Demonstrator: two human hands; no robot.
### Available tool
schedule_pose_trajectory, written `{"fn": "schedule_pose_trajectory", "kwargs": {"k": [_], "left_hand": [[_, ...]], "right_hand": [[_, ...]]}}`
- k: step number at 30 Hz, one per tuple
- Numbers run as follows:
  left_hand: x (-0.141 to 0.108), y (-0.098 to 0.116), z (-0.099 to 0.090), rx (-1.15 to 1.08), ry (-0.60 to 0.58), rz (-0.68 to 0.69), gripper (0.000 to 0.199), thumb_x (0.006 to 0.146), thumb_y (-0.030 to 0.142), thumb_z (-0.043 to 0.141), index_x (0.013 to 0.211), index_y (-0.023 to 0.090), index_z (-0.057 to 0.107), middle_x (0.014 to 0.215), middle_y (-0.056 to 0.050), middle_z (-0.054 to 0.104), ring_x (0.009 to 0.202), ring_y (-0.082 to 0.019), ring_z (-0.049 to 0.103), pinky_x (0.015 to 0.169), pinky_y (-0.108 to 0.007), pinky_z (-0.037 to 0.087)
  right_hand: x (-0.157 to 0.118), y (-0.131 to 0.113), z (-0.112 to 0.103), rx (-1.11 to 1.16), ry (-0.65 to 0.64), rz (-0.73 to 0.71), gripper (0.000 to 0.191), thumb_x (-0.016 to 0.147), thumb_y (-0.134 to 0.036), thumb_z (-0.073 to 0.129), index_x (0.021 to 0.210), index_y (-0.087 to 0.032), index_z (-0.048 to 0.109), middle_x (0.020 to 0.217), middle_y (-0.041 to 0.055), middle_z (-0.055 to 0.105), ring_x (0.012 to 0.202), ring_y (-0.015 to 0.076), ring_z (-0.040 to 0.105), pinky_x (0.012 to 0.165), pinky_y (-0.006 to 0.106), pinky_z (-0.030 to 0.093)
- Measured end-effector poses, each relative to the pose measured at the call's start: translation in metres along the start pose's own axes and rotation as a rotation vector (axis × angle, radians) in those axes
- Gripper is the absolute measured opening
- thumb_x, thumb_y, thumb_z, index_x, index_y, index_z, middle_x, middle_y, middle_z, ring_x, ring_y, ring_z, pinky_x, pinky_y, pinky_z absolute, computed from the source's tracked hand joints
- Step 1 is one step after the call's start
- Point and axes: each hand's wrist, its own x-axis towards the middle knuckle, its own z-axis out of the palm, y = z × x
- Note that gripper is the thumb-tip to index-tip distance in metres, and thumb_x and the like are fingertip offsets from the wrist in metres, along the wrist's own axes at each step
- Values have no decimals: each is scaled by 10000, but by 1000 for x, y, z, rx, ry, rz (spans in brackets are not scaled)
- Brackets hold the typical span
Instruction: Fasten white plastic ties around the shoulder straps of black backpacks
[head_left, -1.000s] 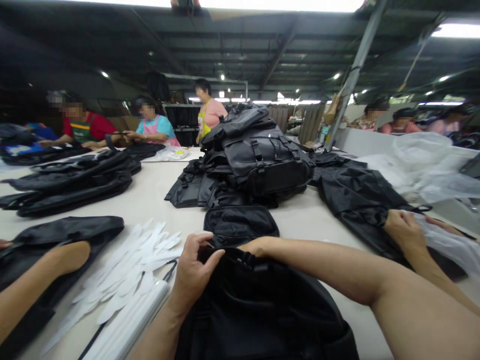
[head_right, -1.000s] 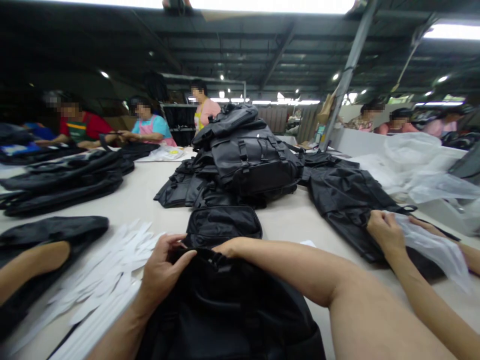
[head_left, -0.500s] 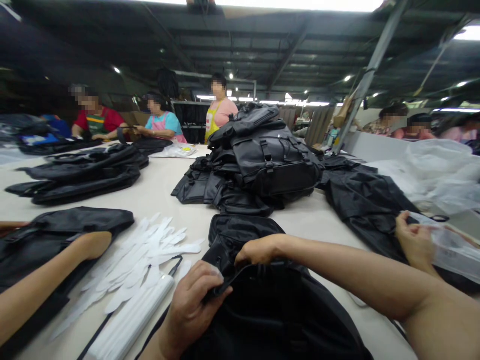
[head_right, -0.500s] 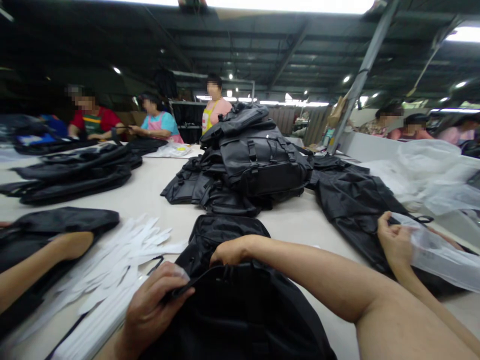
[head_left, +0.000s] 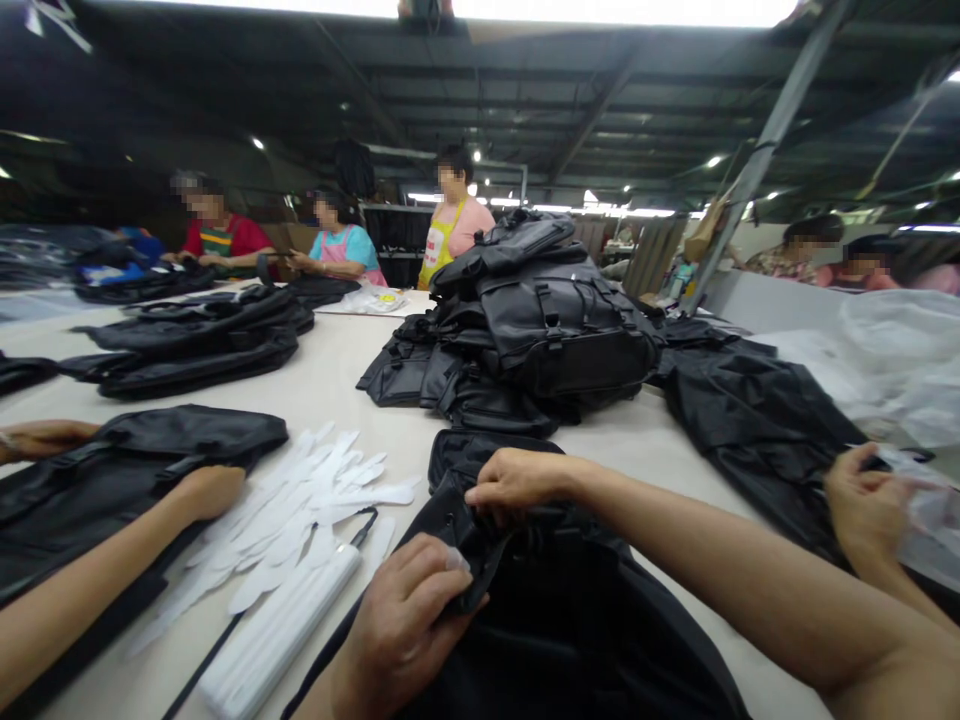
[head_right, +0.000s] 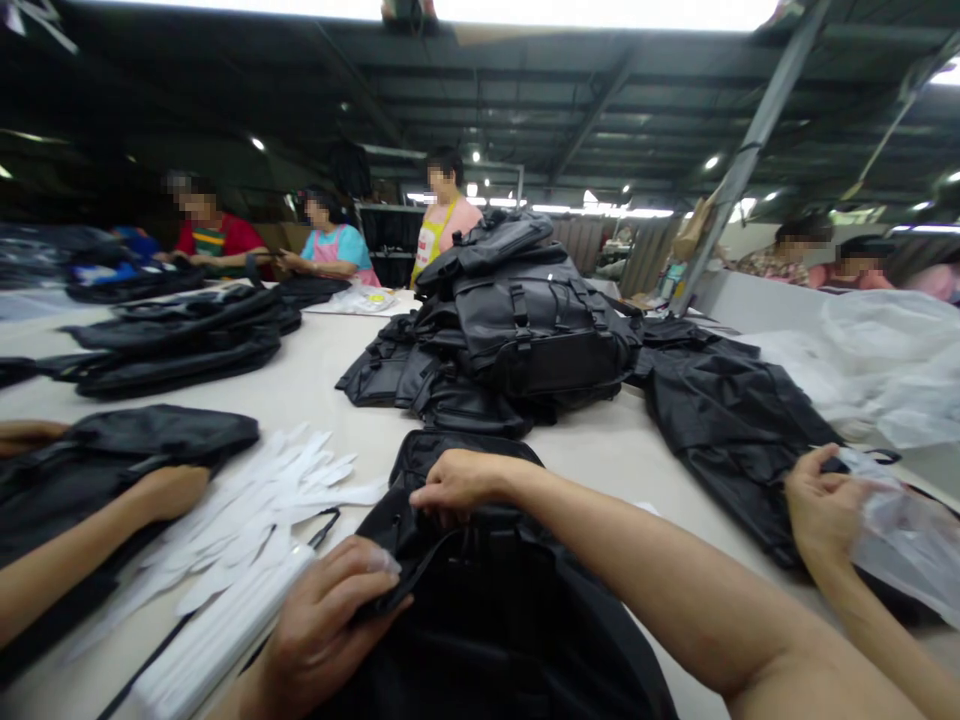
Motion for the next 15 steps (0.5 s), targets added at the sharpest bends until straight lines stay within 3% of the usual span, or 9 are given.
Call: {"fn": "schedule_pose_trajectory", "kwargs": {"k": [5, 9, 12, 15], "left_hand": [[-13, 1, 2, 36, -30, 38, 366, 702, -16, 581, 1008, 177, 529, 858, -74, 615, 809, -177, 552, 695, -326, 496], [-9, -2, 3, 48, -40, 69, 364, 704, -13, 576, 1015, 173, 535, 873, -78, 623, 810, -179, 551, 697, -325, 498], [2, -7, 1, 32, -29, 62, 329, 708, -7, 584, 977, 177, 542, 837, -58, 620, 789, -162, 547, 691, -307, 494], [10, -6, -3, 28, -38, 95, 309, 707, 2, 600, 963, 168, 548, 833, -52, 621, 784, -153, 540, 694, -295, 487]], "right_hand": [[9, 2, 21, -113, -1, 14, 358, 662, -492, 628, 579, -152, 552, 527, -42, 499, 520, 84, 448, 479, 198, 335], [30, 13, 32, 90, 87, 144, 265, 712, -422, 599, 646, -167, 568, 559, -46, 509, 557, 96, 499, 523, 202, 396], [42, 11, 32, -49, 114, 245, 207, 703, -368, 608, 671, -164, 615, 609, -24, 552, 719, 141, 573, 632, 208, 434], [44, 6, 29, -133, 90, 299, 278, 696, -411, 576, 676, -143, 644, 573, -4, 551, 699, 180, 589, 610, 237, 444]]}}
